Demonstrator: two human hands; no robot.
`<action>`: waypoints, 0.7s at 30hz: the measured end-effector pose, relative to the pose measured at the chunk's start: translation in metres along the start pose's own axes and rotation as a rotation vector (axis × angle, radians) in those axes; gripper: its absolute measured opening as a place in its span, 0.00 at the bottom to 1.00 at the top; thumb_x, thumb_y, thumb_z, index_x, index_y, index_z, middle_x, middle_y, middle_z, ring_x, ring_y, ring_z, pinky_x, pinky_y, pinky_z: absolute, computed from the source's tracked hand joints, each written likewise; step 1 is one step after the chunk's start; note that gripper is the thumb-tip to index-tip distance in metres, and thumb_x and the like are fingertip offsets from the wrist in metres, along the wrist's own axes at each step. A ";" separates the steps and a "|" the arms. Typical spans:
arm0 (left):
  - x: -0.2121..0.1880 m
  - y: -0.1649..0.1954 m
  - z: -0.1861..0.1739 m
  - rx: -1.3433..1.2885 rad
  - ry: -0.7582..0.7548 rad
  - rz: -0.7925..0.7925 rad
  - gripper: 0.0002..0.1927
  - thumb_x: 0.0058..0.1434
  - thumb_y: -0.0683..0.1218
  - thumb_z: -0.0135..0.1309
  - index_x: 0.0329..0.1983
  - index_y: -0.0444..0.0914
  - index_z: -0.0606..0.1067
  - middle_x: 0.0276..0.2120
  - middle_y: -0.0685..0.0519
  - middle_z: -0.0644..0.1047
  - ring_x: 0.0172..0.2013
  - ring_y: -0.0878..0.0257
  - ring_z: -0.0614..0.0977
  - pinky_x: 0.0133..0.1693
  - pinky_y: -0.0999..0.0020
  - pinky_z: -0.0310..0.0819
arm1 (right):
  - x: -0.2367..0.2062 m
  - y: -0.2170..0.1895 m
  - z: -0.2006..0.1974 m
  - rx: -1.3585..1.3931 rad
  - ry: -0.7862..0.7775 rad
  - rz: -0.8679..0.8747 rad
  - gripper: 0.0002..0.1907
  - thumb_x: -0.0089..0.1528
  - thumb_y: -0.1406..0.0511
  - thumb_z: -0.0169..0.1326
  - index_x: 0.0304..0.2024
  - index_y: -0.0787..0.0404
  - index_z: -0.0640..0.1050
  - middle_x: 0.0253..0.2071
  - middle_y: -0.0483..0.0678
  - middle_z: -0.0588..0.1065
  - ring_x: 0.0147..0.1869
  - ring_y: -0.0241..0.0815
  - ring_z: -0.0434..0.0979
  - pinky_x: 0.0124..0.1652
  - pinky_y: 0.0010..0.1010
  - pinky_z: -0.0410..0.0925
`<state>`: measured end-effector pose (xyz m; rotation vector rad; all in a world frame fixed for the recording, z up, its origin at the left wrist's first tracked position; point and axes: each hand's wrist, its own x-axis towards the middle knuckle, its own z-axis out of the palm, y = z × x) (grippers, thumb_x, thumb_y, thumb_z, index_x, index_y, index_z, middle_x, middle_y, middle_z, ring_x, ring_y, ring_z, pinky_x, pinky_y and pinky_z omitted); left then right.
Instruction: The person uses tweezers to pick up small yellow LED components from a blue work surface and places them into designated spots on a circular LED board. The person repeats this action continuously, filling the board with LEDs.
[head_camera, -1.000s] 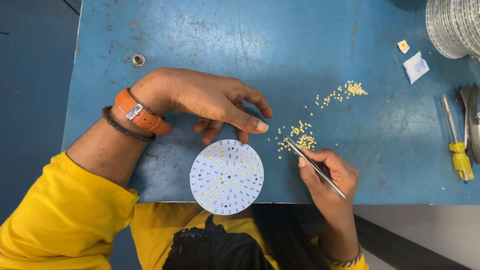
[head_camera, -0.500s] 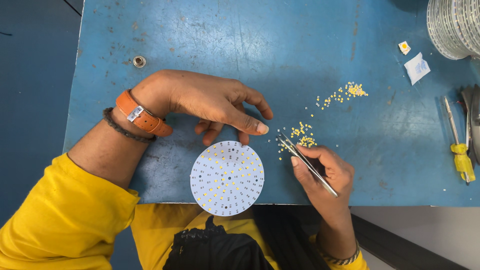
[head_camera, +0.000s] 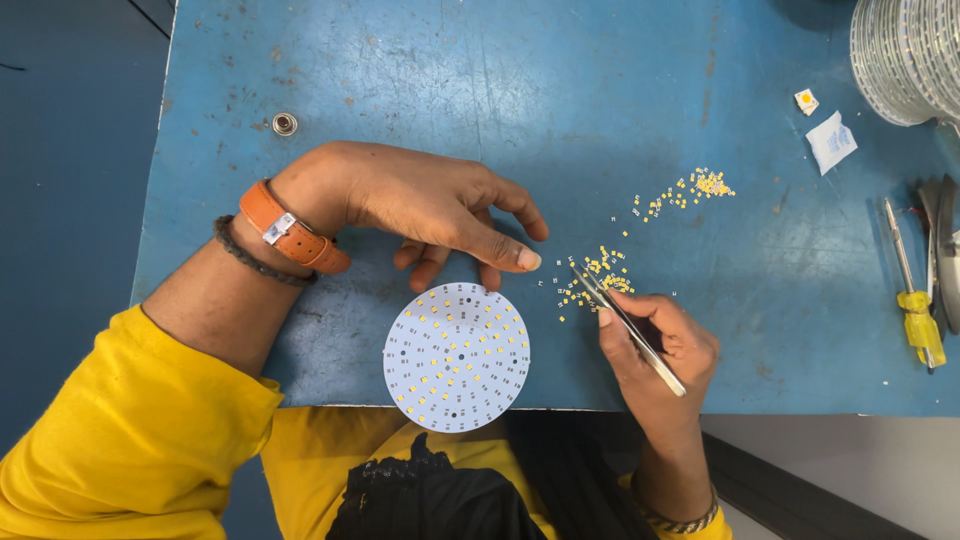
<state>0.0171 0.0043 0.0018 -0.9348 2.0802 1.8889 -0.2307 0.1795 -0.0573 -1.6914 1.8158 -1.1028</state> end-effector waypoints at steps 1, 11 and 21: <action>0.000 0.000 0.000 0.001 0.000 0.000 0.41 0.52 0.66 0.56 0.67 0.43 0.69 0.34 0.49 0.86 0.13 0.63 0.80 0.12 0.72 0.68 | 0.000 0.000 0.000 0.002 0.006 0.013 0.08 0.63 0.70 0.63 0.43 0.68 0.81 0.25 0.40 0.75 0.28 0.22 0.68 0.29 0.16 0.61; 0.001 -0.006 -0.002 0.004 -0.016 0.039 0.39 0.52 0.63 0.55 0.63 0.41 0.69 0.35 0.48 0.87 0.14 0.62 0.80 0.13 0.71 0.69 | -0.002 0.000 0.001 -0.006 -0.015 0.003 0.09 0.63 0.70 0.62 0.45 0.69 0.81 0.30 0.43 0.77 0.31 0.25 0.71 0.32 0.17 0.64; 0.006 -0.015 -0.009 -0.020 -0.035 0.105 0.37 0.51 0.68 0.55 0.59 0.44 0.74 0.36 0.49 0.87 0.15 0.63 0.82 0.16 0.71 0.72 | 0.002 -0.039 0.033 0.056 -0.418 -0.432 0.09 0.56 0.69 0.64 0.37 0.65 0.79 0.33 0.50 0.80 0.34 0.42 0.80 0.35 0.28 0.71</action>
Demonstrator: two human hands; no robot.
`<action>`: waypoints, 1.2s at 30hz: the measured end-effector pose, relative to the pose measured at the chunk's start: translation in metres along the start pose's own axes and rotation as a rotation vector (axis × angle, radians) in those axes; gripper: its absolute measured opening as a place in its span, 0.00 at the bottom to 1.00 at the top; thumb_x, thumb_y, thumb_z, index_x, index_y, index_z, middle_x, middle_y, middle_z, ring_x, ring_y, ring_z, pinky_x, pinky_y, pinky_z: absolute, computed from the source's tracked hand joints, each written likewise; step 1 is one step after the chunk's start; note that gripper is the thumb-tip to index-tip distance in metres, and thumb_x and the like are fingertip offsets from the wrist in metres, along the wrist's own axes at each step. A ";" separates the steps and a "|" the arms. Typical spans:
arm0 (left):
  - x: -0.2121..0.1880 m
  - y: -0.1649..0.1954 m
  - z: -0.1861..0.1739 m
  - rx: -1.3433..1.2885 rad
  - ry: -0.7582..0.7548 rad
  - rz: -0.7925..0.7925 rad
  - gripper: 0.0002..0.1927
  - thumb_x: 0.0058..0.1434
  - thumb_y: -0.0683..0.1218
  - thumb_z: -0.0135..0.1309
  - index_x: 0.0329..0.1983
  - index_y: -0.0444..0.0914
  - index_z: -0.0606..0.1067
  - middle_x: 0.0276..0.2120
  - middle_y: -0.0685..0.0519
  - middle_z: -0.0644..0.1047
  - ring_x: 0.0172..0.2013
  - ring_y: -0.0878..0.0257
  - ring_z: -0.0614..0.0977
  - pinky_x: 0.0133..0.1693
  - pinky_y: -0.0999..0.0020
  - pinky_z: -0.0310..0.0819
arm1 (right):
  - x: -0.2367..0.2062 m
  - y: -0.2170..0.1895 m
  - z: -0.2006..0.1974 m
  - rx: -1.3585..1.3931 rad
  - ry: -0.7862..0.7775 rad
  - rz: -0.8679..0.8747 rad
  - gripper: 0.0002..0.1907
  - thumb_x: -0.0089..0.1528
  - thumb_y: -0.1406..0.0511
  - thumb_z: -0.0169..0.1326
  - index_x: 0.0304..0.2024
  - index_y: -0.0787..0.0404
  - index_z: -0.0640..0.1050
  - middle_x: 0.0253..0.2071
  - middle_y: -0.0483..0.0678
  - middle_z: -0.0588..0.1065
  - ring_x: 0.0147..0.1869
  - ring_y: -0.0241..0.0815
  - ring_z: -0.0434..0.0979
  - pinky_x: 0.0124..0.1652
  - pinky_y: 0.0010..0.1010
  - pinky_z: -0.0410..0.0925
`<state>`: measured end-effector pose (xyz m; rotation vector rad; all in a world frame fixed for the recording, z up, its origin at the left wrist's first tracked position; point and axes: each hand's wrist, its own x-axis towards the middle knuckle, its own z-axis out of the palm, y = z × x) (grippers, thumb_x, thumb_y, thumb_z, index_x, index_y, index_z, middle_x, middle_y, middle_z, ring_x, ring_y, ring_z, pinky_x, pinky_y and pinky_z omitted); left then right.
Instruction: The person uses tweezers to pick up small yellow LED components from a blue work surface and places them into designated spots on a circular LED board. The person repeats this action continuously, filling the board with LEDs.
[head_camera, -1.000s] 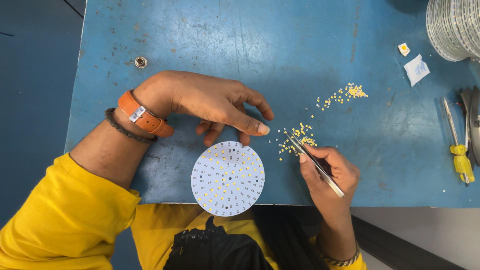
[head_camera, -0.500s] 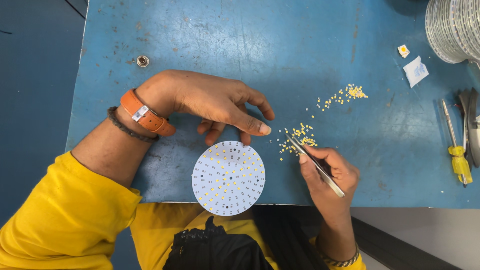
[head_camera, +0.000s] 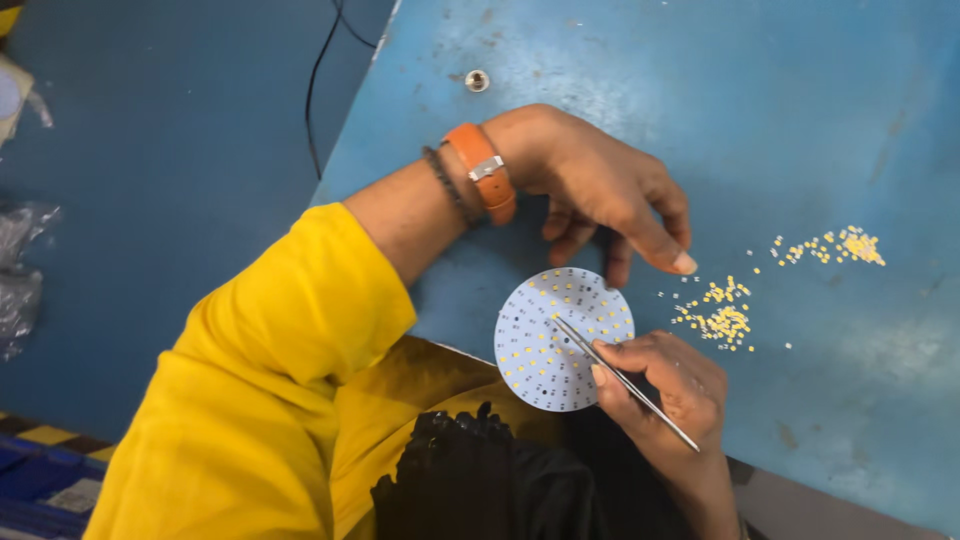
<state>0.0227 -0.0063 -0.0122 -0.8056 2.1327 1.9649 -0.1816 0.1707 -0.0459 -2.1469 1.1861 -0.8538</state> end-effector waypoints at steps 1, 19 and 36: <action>0.000 0.000 0.000 -0.005 -0.008 0.005 0.37 0.51 0.68 0.55 0.59 0.44 0.73 0.36 0.49 0.87 0.15 0.63 0.82 0.16 0.71 0.72 | 0.004 -0.001 0.001 -0.006 -0.023 -0.020 0.09 0.56 0.69 0.64 0.37 0.65 0.79 0.33 0.50 0.80 0.33 0.43 0.81 0.35 0.29 0.71; 0.000 0.000 0.000 0.003 -0.015 -0.001 0.36 0.51 0.68 0.55 0.58 0.45 0.73 0.36 0.49 0.87 0.15 0.62 0.81 0.16 0.71 0.72 | 0.004 0.001 -0.001 -0.001 0.049 -0.056 0.09 0.57 0.68 0.64 0.37 0.66 0.79 0.34 0.50 0.80 0.34 0.39 0.78 0.36 0.27 0.69; -0.006 0.010 0.008 0.014 0.024 -0.074 0.39 0.53 0.66 0.56 0.64 0.42 0.70 0.35 0.48 0.87 0.14 0.62 0.80 0.13 0.70 0.69 | -0.053 0.032 -0.039 -0.056 0.318 0.404 0.07 0.63 0.69 0.60 0.42 0.67 0.80 0.29 0.41 0.77 0.28 0.23 0.70 0.29 0.18 0.62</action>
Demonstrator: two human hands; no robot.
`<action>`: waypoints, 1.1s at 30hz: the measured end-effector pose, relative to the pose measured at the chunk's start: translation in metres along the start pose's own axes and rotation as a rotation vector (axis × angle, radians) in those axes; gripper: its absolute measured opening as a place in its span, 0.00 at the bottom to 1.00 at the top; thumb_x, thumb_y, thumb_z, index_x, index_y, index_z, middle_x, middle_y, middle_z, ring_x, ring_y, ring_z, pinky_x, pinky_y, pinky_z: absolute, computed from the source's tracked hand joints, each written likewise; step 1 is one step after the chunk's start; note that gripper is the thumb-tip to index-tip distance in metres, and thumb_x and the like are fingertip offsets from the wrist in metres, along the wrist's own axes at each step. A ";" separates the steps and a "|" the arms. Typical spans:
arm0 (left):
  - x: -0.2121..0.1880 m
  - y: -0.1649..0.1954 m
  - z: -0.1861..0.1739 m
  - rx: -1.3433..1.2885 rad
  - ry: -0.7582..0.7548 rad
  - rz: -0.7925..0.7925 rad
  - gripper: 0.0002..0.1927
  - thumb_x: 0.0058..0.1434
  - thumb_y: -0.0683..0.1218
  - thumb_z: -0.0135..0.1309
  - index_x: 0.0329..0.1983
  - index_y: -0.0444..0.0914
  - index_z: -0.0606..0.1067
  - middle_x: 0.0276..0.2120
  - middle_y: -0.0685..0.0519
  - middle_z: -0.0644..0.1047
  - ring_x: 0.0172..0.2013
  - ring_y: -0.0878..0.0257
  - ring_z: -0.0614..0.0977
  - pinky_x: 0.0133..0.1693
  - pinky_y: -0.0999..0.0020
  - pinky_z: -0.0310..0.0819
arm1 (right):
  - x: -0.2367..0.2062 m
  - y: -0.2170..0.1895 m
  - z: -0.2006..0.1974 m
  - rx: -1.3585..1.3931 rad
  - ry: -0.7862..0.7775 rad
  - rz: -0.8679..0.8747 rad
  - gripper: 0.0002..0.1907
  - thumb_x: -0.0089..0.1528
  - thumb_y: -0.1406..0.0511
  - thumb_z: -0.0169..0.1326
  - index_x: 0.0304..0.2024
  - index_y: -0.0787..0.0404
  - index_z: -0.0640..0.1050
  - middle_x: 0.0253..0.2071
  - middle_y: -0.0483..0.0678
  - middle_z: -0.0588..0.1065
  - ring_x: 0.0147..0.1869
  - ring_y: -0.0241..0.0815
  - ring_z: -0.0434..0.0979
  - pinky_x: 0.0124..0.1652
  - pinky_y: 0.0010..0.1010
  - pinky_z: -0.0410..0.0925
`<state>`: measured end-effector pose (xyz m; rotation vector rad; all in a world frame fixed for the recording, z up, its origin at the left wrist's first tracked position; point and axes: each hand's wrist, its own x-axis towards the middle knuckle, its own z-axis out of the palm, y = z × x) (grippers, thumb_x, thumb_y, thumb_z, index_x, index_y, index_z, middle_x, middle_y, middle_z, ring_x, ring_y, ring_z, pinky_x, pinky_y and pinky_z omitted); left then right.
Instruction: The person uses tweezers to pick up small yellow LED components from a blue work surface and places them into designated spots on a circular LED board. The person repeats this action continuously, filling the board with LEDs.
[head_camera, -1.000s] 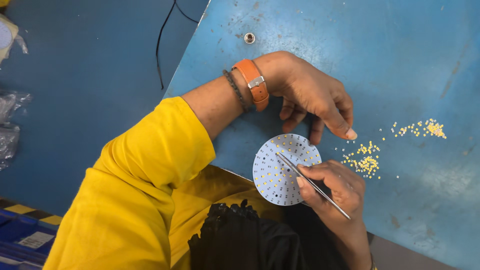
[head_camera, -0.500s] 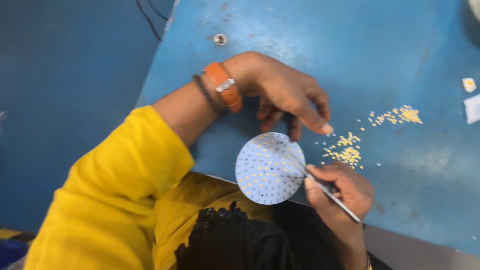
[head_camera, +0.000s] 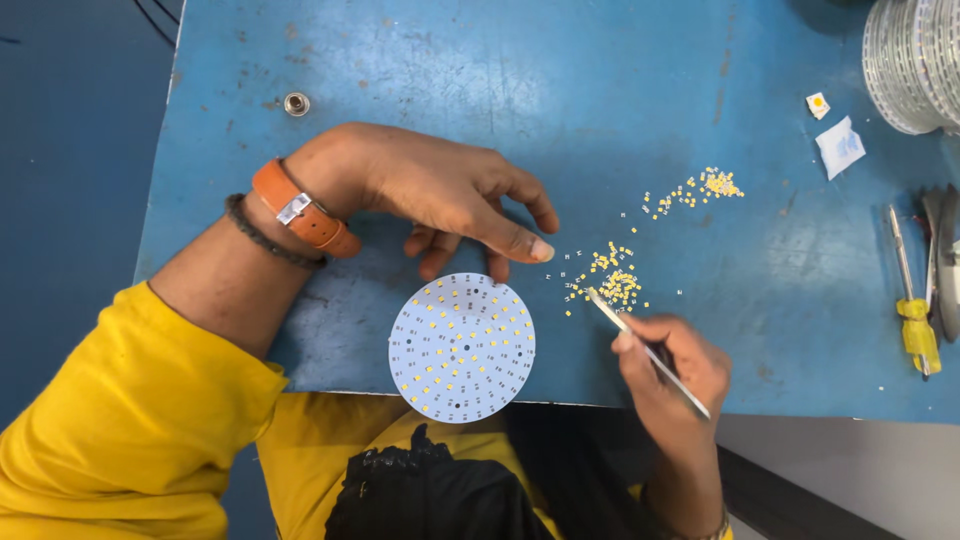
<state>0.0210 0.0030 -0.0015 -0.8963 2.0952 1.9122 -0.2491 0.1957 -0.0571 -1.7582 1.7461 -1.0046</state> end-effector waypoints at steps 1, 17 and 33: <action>0.000 0.000 0.000 -0.005 0.001 -0.009 0.40 0.52 0.66 0.56 0.65 0.43 0.69 0.35 0.48 0.87 0.14 0.62 0.80 0.13 0.70 0.69 | 0.003 0.001 0.001 0.025 0.032 0.074 0.07 0.64 0.69 0.61 0.43 0.67 0.81 0.28 0.41 0.77 0.27 0.23 0.69 0.28 0.18 0.61; 0.003 -0.004 0.002 0.035 0.049 -0.034 0.41 0.52 0.66 0.57 0.66 0.42 0.69 0.34 0.47 0.86 0.13 0.61 0.81 0.12 0.70 0.69 | 0.007 -0.001 0.001 -0.001 -0.036 -0.076 0.09 0.58 0.72 0.64 0.42 0.67 0.81 0.31 0.44 0.79 0.29 0.27 0.72 0.30 0.19 0.62; 0.003 -0.004 -0.002 -0.020 -0.011 0.032 0.38 0.52 0.66 0.55 0.62 0.44 0.70 0.36 0.49 0.87 0.15 0.62 0.81 0.15 0.71 0.70 | 0.002 -0.011 0.007 0.047 -0.204 -0.115 0.09 0.57 0.71 0.63 0.40 0.67 0.80 0.34 0.48 0.81 0.32 0.33 0.79 0.34 0.22 0.70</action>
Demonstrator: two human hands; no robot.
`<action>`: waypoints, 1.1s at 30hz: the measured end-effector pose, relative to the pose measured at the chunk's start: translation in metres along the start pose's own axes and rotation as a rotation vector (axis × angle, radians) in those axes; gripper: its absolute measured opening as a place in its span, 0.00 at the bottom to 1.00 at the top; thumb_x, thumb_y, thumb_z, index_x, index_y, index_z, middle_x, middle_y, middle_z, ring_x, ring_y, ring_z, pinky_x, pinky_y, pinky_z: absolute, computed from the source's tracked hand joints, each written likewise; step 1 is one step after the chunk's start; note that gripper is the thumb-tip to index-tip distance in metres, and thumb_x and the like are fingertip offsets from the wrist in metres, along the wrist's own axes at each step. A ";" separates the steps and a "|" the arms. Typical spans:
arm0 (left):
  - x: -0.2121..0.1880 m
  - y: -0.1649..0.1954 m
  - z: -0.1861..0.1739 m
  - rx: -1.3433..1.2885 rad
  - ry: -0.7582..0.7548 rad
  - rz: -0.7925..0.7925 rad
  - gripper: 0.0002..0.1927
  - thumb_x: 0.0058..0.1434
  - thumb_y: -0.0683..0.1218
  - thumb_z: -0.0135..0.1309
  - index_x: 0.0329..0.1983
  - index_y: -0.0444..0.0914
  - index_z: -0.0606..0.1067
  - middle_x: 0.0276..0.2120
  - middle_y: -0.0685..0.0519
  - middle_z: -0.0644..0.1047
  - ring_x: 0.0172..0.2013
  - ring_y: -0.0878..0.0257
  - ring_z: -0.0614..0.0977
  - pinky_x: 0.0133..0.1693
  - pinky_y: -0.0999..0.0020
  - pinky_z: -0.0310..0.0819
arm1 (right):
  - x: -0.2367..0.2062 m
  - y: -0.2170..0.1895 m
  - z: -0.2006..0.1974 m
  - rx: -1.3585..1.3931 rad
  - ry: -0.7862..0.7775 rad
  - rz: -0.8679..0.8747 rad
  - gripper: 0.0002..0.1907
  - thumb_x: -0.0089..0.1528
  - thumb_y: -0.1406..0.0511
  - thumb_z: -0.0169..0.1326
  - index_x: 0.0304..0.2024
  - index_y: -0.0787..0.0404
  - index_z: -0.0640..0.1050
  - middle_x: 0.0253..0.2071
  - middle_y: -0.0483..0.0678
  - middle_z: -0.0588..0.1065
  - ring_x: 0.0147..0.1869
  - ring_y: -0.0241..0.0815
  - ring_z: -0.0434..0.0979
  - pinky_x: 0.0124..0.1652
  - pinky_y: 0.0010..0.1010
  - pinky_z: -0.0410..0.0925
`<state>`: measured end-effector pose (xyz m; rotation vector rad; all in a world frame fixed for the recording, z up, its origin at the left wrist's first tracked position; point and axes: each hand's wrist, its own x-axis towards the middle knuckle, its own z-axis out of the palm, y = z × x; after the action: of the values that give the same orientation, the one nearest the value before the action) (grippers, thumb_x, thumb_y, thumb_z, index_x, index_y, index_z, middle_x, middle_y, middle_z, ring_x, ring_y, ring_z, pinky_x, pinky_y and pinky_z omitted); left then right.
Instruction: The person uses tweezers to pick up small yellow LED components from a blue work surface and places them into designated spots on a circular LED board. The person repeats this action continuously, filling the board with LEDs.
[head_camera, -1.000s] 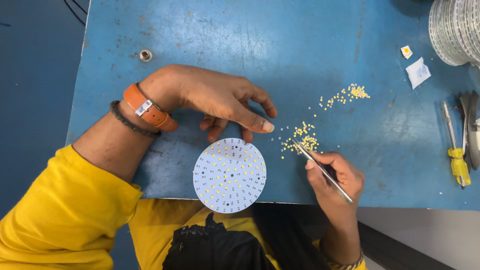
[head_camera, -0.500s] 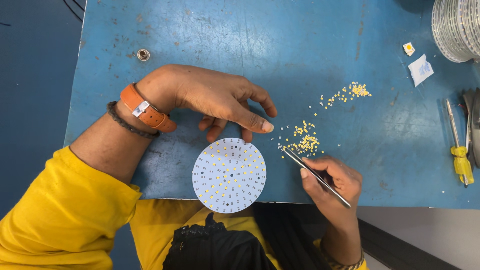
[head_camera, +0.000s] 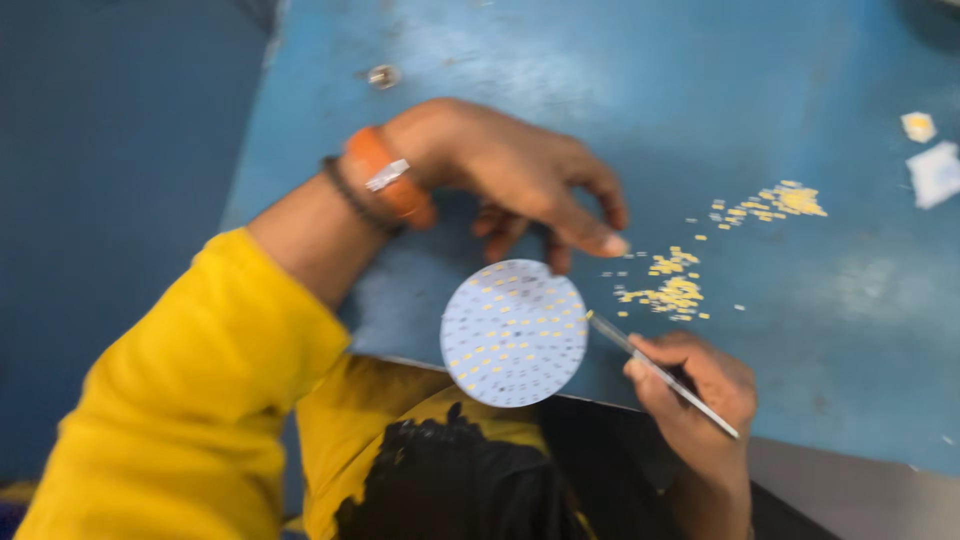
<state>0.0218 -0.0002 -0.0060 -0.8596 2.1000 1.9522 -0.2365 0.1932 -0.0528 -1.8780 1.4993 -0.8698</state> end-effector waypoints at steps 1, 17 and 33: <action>0.000 -0.001 -0.001 0.003 0.002 -0.001 0.37 0.52 0.66 0.54 0.62 0.45 0.70 0.36 0.50 0.87 0.15 0.62 0.81 0.15 0.71 0.71 | 0.002 -0.003 0.004 -0.015 -0.060 -0.052 0.09 0.55 0.71 0.64 0.37 0.66 0.80 0.34 0.48 0.81 0.31 0.34 0.79 0.33 0.22 0.70; 0.007 -0.008 -0.006 0.016 -0.019 0.053 0.35 0.52 0.67 0.56 0.58 0.44 0.73 0.34 0.48 0.87 0.14 0.62 0.82 0.14 0.70 0.72 | 0.037 -0.027 0.033 0.052 -0.283 -0.203 0.11 0.56 0.67 0.66 0.40 0.65 0.82 0.34 0.50 0.82 0.31 0.37 0.83 0.33 0.24 0.73; 0.001 -0.002 -0.001 0.018 0.001 0.003 0.37 0.51 0.67 0.54 0.60 0.45 0.71 0.37 0.49 0.87 0.15 0.62 0.81 0.15 0.70 0.70 | 0.015 -0.006 0.004 0.025 -0.041 -0.001 0.11 0.57 0.71 0.64 0.42 0.68 0.82 0.33 0.50 0.80 0.33 0.34 0.77 0.34 0.24 0.69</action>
<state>0.0227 -0.0015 -0.0078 -0.8552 2.1172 1.9324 -0.2276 0.1799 -0.0487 -1.8683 1.4564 -0.8415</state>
